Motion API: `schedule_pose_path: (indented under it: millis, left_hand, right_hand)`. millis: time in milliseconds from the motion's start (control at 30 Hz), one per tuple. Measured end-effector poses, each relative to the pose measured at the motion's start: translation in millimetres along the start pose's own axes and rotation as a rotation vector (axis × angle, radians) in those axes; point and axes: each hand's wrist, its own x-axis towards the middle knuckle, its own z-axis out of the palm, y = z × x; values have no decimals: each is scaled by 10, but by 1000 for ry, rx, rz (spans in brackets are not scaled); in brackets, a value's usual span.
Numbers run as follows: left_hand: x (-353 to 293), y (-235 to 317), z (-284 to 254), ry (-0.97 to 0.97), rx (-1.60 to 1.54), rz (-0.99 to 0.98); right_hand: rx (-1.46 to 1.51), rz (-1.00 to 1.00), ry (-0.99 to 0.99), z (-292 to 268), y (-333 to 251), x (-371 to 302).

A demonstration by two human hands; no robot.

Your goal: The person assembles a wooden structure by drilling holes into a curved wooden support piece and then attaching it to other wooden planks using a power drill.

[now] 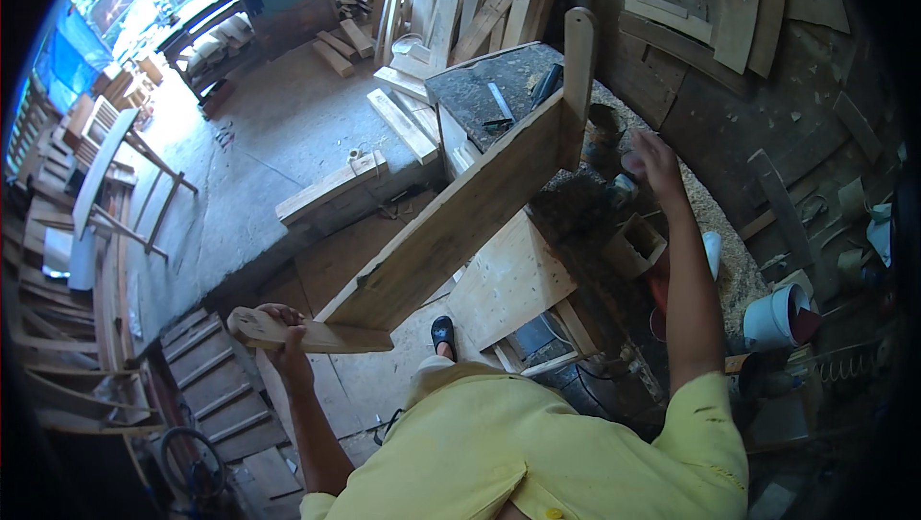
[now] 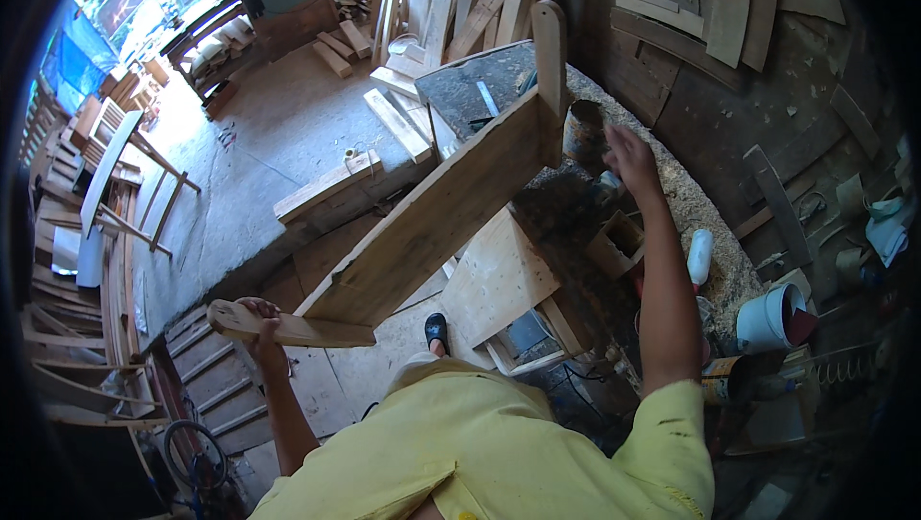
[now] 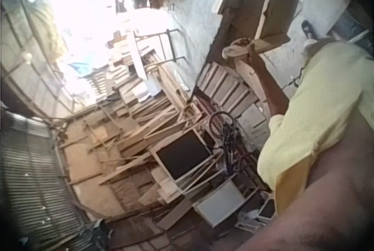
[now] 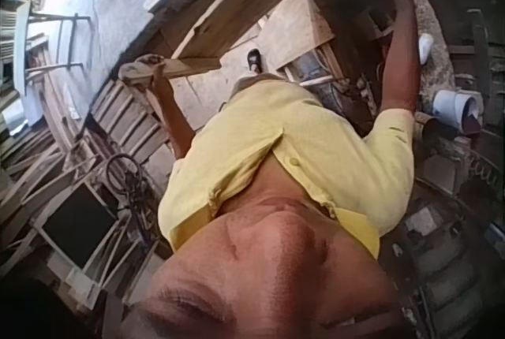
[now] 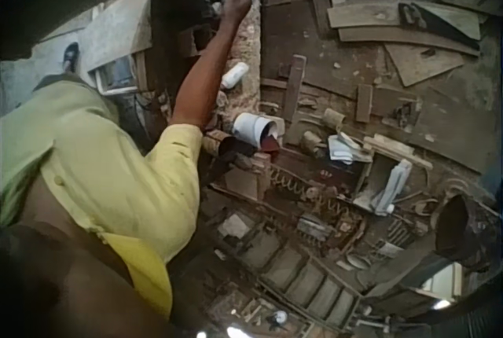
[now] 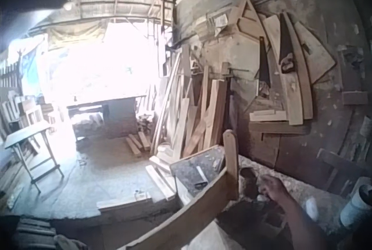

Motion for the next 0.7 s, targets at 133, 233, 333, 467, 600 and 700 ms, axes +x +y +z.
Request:
schedule_pose_path:
  millis: [133,233,333,467,600,700]
  left_hand:
    - [-536,-45,-105,18,74,-29]
    - [-818,-130,-174,85,126,-73]
    - [-965,-365,-426,73,102,-100]
    - [-1030,-548,-1090,122,-39,-159]
    - [-740,-360,-2097,118,-73,-168]
    - [-401,38,-2627,125,-98,-157]
  right_hand:
    - [59,-213,-107,591,-613,364]
    - [-61,-605,-59,771,-554,630]
    - [-138,-431,-68,974,-659,639]
    - [-210,-574,-61,1381,-895,278]
    - [-259,-713,-43,1881,-1470,-474]
    - [-232,-775,-21,2206,-2014,-1021]
